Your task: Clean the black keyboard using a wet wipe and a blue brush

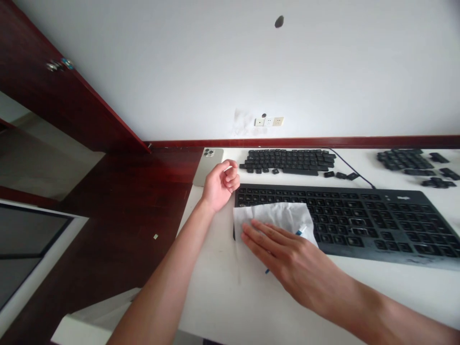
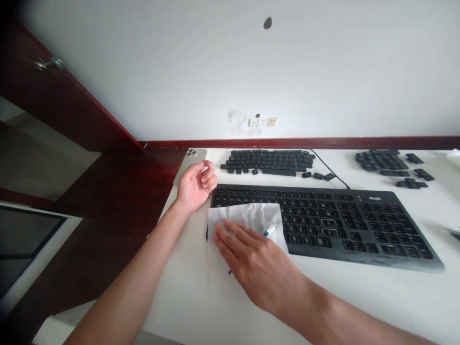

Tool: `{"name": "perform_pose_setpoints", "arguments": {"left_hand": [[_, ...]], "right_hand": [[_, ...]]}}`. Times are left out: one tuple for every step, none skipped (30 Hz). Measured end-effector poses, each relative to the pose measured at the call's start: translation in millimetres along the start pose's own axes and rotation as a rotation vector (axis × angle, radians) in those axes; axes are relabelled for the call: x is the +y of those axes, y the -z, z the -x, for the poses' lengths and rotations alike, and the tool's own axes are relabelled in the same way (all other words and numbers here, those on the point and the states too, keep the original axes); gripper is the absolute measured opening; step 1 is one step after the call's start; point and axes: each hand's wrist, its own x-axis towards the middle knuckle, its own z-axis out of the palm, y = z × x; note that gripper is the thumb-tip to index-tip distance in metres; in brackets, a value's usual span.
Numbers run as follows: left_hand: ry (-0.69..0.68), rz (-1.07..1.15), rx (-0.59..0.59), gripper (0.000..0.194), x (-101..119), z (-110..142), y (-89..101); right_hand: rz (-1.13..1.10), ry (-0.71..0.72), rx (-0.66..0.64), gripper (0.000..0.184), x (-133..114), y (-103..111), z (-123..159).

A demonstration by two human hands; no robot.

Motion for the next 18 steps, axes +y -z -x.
{"name": "perform_pose_setpoints", "arguments": {"left_hand": [[0.001, 0.001, 0.006, 0.016, -0.1, 0.0, -0.1], [0.001, 0.003, 0.009, 0.016, -0.3, 0.0, 0.0], [0.000, 0.005, 0.007, 0.016, -0.5, -0.2, 0.4], [-0.001, 0.007, 0.002, 0.015, -0.7, -0.4, 0.9], [-0.003, 0.009, -0.006, 0.015, -0.9, -0.7, 1.5], [-0.006, 0.011, -0.017, 0.015, -1.0, -0.9, 2.1], [-0.009, 0.011, -0.027, 0.015, -1.2, -1.2, 2.8], [-0.012, 0.012, -0.037, 0.015, -1.3, -1.4, 3.3], [-0.015, 0.011, -0.042, 0.015, -1.4, -1.6, 3.7], [-0.015, 0.010, -0.044, 0.015, -1.4, -1.8, 3.9], [-0.015, 0.009, -0.041, 0.015, -1.4, -2.0, 4.1], [-0.015, 0.008, -0.037, 0.015, -1.5, -2.1, 4.2], [-0.014, 0.008, -0.032, 0.015, -1.5, -2.2, 4.3], [-0.013, 0.007, -0.030, 0.015, -1.5, -2.3, 4.4], [-0.011, 0.007, -0.029, 0.015, -1.4, -2.2, 4.5], [-0.009, 0.006, -0.029, 0.015, -1.4, -2.2, 4.6], [-0.006, 0.006, -0.030, 0.015, -1.3, -2.0, 4.8], [-0.003, 0.006, -0.031, 0.015, -1.3, -1.9, 4.9]], "right_hand": [[-0.037, 0.011, -0.022, 0.059, 1.5, 4.3, 2.2], [-0.058, 0.003, -0.034, 0.061, 4.7, 8.8, 7.7], [-0.062, -0.021, -0.036, 0.064, 9.1, 13.2, 16.3], [-0.044, -0.061, -0.035, 0.069, 14.3, 17.2, 27.8], [-0.008, -0.101, -0.017, 0.075, 20.1, 20.4, 41.6], [0.025, -0.130, -0.010, 0.081, 26.2, 22.8, 57.0], [0.063, -0.178, -0.022, 0.087, 32.4, 24.4, 72.8], [0.107, -0.212, 0.001, 0.092, 38.5, 25.7, 87.8], [0.143, -0.249, -0.004, 0.094, 44.5, 27.1, 101.0], [0.166, -0.288, -0.031, 0.093, 49.9, 29.1, 111.1], [0.185, -0.304, -0.040, 0.091, 54.6, 32.5, 117.4], [0.193, -0.312, -0.051, 0.088, 58.3, 37.4, 119.1], [0.193, -0.322, -0.045, 0.085, 60.8, 44.2, 116.4], [0.186, -0.327, -0.016, 0.080, 61.8, 52.6, 109.4], [0.175, -0.331, 0.028, 0.073, 61.6, 62.3, 99.1], [0.165, -0.382, 0.101, 0.064, 60.2, 72.6, 86.6], [0.139, -0.380, 0.175, 0.054, 58.0, 82.7, 73.0], [0.118, -0.384, 0.235, 0.047, 55.7, 91.7, 59.6]]}}
